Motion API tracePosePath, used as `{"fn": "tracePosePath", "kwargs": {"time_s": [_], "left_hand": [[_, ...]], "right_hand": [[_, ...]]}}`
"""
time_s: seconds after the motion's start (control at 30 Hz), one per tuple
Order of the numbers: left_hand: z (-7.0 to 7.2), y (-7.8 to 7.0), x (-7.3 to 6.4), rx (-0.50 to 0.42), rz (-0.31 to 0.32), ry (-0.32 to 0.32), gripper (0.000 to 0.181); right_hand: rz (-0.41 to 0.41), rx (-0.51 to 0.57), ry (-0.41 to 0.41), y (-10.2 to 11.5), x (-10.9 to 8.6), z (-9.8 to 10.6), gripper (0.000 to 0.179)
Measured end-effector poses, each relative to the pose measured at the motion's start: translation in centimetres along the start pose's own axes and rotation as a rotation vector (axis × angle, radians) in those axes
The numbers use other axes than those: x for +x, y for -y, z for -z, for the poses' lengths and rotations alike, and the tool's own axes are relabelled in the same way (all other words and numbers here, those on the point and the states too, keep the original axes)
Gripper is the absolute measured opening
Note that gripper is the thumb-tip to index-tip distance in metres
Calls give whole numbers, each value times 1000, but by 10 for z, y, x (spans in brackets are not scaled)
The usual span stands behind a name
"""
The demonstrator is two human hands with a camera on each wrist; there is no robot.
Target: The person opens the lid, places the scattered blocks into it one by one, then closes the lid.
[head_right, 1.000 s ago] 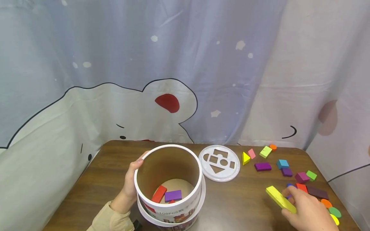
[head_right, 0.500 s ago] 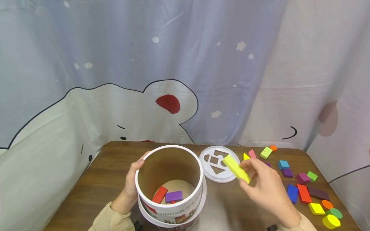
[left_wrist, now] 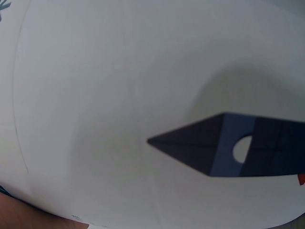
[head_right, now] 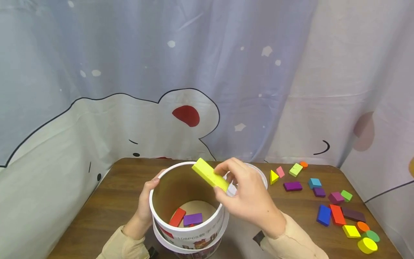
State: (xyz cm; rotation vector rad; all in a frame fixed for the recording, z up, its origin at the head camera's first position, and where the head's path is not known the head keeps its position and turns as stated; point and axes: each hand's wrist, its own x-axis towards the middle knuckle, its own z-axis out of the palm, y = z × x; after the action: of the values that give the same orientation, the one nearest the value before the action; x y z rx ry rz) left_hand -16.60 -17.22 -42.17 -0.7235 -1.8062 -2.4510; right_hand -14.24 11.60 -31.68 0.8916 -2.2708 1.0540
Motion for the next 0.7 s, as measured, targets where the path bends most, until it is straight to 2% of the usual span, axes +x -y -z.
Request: {"fn": "tracePosePath", "kwargs": {"time_s": [0.2, 0.37, 0.7], "left_hand": [[3, 4, 0, 15, -8, 11, 51], [-1, 0, -1, 23, 26, -11, 48], [0, 0, 0, 0, -10, 29, 48]], "right_hand": [[72, -7, 114, 12, 18, -30, 32], [75, -59, 257, 16, 25, -50, 33], [45, -182, 395, 17, 30, -62, 29]]}}
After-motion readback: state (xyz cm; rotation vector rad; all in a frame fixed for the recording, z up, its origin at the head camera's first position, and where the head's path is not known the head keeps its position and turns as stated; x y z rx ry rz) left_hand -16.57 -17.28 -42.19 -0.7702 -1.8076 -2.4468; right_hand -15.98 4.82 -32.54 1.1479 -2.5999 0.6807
